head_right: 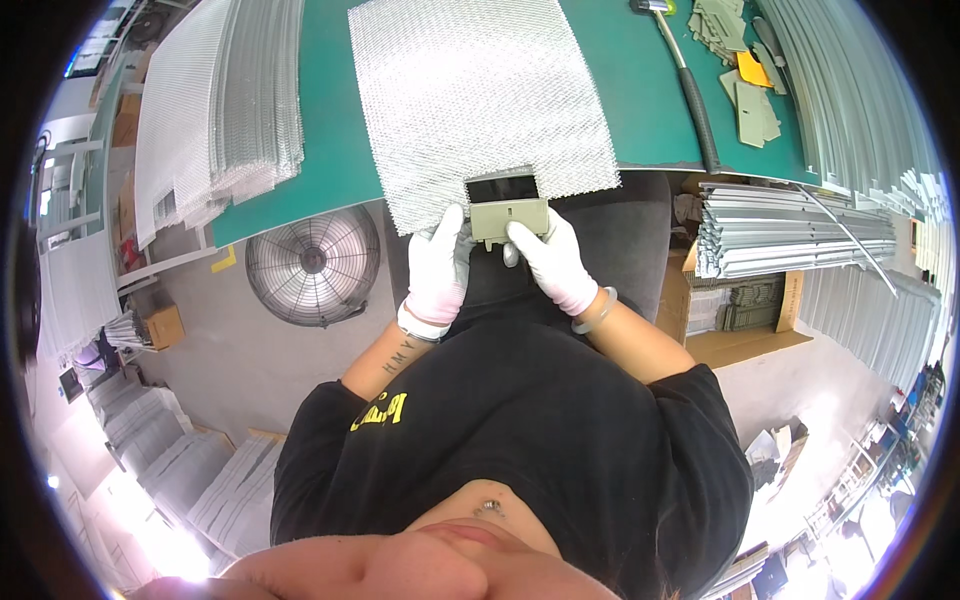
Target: The person assembles a metal frame by placing a mesh screen onto a metal frame, securing it with a plastic clip, and fastening it with a power drill. The person then places a protective foam sheet over the mesh and secures it with a hammer. The process is repeated for multiple units.
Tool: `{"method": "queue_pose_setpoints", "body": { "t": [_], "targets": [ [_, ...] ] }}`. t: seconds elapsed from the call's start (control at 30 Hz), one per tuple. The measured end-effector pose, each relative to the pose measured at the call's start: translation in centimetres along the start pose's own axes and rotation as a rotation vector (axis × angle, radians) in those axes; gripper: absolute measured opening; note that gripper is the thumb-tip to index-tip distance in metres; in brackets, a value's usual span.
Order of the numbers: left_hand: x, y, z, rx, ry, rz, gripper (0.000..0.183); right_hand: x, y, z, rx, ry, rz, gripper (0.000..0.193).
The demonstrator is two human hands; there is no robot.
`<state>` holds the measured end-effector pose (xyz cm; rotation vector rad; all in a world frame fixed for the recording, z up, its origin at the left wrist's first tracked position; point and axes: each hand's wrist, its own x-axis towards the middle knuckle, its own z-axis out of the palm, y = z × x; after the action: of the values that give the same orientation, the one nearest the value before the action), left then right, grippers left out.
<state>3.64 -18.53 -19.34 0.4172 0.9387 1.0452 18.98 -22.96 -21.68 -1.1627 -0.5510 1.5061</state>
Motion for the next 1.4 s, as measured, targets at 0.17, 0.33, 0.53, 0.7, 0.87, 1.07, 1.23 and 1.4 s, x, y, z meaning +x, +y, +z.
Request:
{"method": "queue_pose_setpoints", "body": {
  "t": [0.17,0.33,0.53,0.7,0.87,1.07,1.23,1.4],
  "targets": [
    [0.0,-0.1,-0.7,0.125,-0.031,-0.015,0.030,0.6,-0.4,-0.6,-0.066,-0.075,0.036,0.022],
    [-0.2,0.2,-0.5,0.066,-0.020,-0.026,0.030,1.5,-1.7,-1.5,-0.227,-0.154,0.087,0.023],
    [-0.1,0.2,-0.2,0.007,-0.033,-0.006,0.027,1.4,-2.3,-1.2,-0.246,-0.157,0.111,0.022],
    [0.1,0.3,-0.9,0.055,-0.084,-0.027,0.030,1.2,-1.7,-0.9,-0.268,-0.128,0.084,0.022],
    [0.2,0.6,-0.8,0.077,-0.093,-0.082,0.036,1.3,-1.3,-0.6,-0.256,-0.125,0.034,0.024],
    [0.6,0.0,-0.5,0.316,-0.210,-0.099,0.033,0.4,-1.3,1.4,-0.131,0.143,-0.062,0.028],
    [1.6,-0.4,-2.1,0.396,-0.282,-0.223,0.030,0.5,-2.7,0.3,-0.096,0.330,0.014,0.030],
    [0.9,-0.5,-1.3,0.180,-0.283,-0.231,0.028,1.0,-0.9,-1.5,0.050,0.296,-0.005,0.030]
  ]
}}
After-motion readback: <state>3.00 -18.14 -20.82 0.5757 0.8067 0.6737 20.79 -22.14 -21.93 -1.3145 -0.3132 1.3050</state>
